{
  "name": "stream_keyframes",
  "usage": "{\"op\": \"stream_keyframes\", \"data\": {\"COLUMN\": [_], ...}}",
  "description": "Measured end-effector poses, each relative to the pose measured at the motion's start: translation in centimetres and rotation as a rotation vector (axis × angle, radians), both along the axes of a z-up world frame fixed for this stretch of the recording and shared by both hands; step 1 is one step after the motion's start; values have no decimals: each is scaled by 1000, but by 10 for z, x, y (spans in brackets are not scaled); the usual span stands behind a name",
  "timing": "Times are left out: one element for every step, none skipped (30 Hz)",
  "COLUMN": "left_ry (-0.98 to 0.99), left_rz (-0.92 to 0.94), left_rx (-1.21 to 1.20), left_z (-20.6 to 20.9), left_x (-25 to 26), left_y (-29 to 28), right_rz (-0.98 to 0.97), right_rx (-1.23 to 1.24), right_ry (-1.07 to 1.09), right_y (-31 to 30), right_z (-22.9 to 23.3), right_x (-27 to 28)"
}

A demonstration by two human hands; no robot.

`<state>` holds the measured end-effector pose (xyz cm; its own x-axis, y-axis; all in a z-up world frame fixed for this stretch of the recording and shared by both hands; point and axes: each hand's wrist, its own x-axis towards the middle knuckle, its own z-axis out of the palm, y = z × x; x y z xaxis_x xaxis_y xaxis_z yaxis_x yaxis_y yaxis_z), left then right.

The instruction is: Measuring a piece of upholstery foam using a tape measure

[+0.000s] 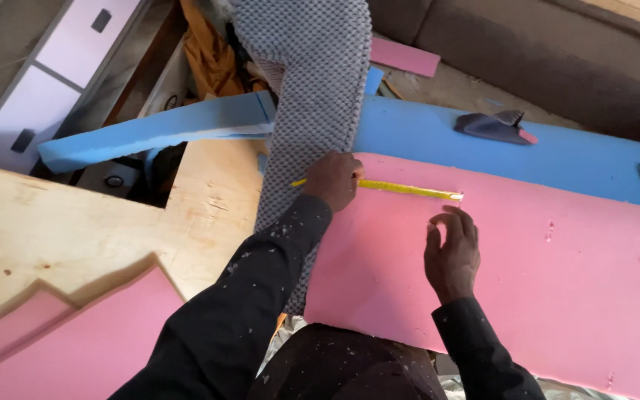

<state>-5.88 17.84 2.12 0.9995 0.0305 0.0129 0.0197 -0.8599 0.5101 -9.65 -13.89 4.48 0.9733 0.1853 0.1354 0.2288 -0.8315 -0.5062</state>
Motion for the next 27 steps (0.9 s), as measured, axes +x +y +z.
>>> {"op": "stream_keyframes", "data": {"left_ry": [4, -12, -32, -30, -18, -5, -2, -29, -56, -54, -68, -82, -82, -46, -9, -8, 4, 16, 17, 39, 60, 59, 75, 91, 89, 84, 77], "left_rz": [9, 7, 2, 8, 24, 40, 47, 29, 10, 17, 39, 61, 67, 76, 85, 89, 84, 78, 78, 99, 118, 118, 119, 119, 119, 122, 125], "left_rx": [1, -6, -14, -13, 15, 43, 46, 4, -39, -38, -76, -113, -114, -153, -192, -194, -198, -202, -204, -272, -339, -341, -349, -356, -357, -393, -426], "left_z": [-1, -3, -4, -11, -18, -25, -28, -32, -35, -39, -43, -47, -36, -25, -15, -15, -14, -13, -10, -6, -3, -6, -9, -12, -9, -6, -3], "left_x": [-1, -2, -1, 2, 3, 5, 3, 2, 1, 1, 1, 0, -2, -3, -5, -5, -5, -5, -8, -11, -13, -10, -9, -7, -10, -12, -13], "left_y": [1, 1, 1, -1, -2, -2, -2, -1, -2, -2, -3, -3, -3, -4, -5, -3, -3, -2, 0, 2, 5, 6, 7, 8, 7, 6, 7], "right_rz": [9, 26, 41, 47, 72, 97, 104, 101, 97, 104, 112, 120, 125, 133, 139, 144, 145, 146, 146, 155, 162, 161, 170, 179, 179, 185, 190], "right_rx": [1, 96, 191, 191, 163, 134, 136, 112, 88, 88, 46, 4, 2, -6, -14, -16, -28, -40, -43, -65, -85, -87, -103, -119, -120, -114, -106], "right_ry": [4, 67, 127, 130, 146, 162, 165, 178, 190, 192, 167, 141, 142, 116, 91, 93, 77, 60, 62, 40, 16, 16, 14, 12, 9, 51, 90], "right_y": [14, 28, 41, 51, 62, 74, 82, 91, 98, 101, 103, 105, 107, 109, 109, 111, 112, 113, 114, 114, 115, 114, 112, 111, 109, 107, 106], "right_z": [-4, -7, -11, -14, -18, -21, -20, -18, -16, -21, -26, -32, -31, -30, -29, -29, -29, -28, -28, -27, -26, -27, -28, -28, -23, -18, -13], "right_x": [1, 2, 4, 10, 15, 20, 23, 27, 31, 34, 37, 40, 39, 39, 38, 38, 38, 38, 38, 37, 39, 37, 34, 31, 25, 19, 14]}}
